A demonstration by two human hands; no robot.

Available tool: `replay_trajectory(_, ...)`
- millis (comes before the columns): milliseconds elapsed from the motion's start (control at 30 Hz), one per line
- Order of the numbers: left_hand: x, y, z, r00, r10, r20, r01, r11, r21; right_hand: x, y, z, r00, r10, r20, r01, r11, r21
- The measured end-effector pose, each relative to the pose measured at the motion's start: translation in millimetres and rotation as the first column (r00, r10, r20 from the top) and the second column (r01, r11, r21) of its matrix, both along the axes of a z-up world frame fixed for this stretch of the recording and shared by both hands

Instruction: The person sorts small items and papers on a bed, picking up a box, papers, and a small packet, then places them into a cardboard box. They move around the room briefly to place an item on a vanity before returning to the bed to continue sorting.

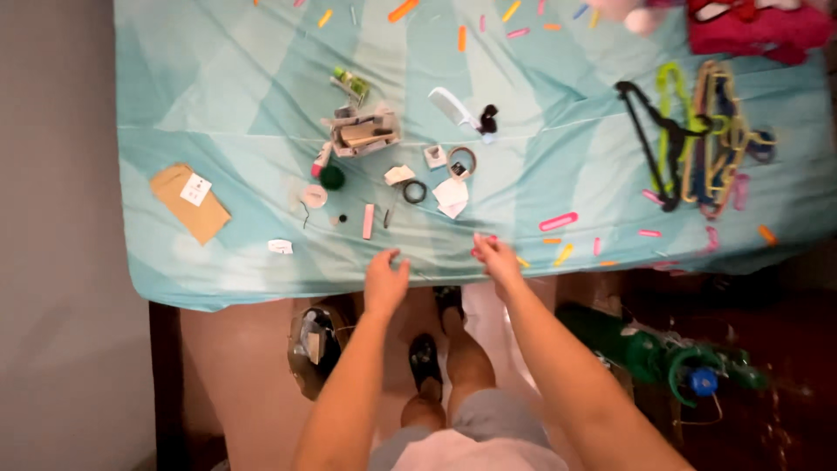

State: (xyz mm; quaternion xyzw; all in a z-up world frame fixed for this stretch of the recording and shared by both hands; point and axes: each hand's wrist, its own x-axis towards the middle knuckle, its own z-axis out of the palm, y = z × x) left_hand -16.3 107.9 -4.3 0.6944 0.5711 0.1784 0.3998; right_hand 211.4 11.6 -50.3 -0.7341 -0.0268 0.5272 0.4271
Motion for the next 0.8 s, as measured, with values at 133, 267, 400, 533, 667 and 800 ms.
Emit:
replay_trajectory(133,31.7,76.1,-29.5,0.996,-0.055,-0.069,0.067,0.982,0.176,34.0,71.9,-69.7,0.979,0.052,0.195,-0.035,0.996,-0.086)
replay_trajectory(267,66.5,143.2,-62.0,0.978,-0.106,-0.178,0.137,0.975,0.172,54.2,97.8,-175.6,0.850,0.202,0.486,-0.114,0.972,-0.204)
replay_trajectory(400,100.0,185.7,-92.7,0.941,-0.114,-0.319,0.178,0.968,0.178,58.7,127.8,-176.3,0.879,0.272,0.392,-0.151,0.938,-0.312)
replay_trajectory(533,110.4,204.5,-124.6,0.881,-0.156,-0.448,0.241,0.961,0.138,56.6,137.8,-185.6,0.874,0.273,0.401,-0.079,0.896,-0.437)
replay_trajectory(667,101.3,207.9,-154.4,0.892,-0.140,-0.430,0.185,0.980,0.066,56.3,131.8,-192.9,0.922,0.192,0.336,-0.074,0.940,-0.334)
replay_trajectory(800,99.1,201.5,-148.2,0.949,0.069,-0.306,-0.025,0.989,0.145,61.3,115.8,-186.0,0.985,-0.017,0.171,0.047,0.984,-0.173)
